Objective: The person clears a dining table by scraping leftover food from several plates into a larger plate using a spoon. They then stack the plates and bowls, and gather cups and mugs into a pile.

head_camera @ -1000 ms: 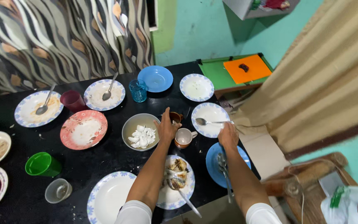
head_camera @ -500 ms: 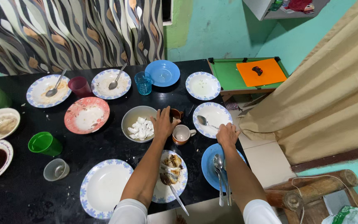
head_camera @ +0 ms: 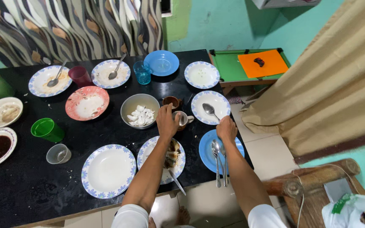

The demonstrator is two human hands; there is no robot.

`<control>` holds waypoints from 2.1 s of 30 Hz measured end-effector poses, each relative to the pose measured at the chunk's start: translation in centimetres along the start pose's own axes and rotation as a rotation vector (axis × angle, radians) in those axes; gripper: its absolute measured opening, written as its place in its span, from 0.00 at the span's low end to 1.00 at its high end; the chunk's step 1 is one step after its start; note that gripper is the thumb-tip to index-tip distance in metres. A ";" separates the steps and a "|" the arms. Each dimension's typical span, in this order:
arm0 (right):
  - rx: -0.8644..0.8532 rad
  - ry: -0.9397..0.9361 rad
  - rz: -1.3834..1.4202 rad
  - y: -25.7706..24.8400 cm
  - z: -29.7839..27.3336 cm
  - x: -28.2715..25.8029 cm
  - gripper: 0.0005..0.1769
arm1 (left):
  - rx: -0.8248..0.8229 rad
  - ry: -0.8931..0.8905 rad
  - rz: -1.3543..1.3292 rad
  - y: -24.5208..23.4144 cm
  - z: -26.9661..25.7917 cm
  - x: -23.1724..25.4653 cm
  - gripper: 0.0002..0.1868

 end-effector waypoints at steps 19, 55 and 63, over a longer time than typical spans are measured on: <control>-0.066 0.303 0.185 -1.4 -17.6 4.9 0.19 | -0.100 0.044 -0.132 -0.6 -9.6 5.0 0.26; -0.151 -0.083 0.490 2.1 4.0 7.2 0.30 | -0.212 -0.971 -1.181 23.0 -1.2 -0.4 0.12; -0.151 -0.031 0.480 3.3 5.1 8.6 0.30 | -0.034 -1.049 -1.189 23.5 -1.1 1.3 0.04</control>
Point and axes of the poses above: each hand's wrist, its own z-axis towards the middle knuckle, its own y-axis out of the palm, x = y × z, the point moved 2 cm from there along z, towards the middle knuckle, and after that the axes turned 8 degrees about -x, right-handed, at the moved point
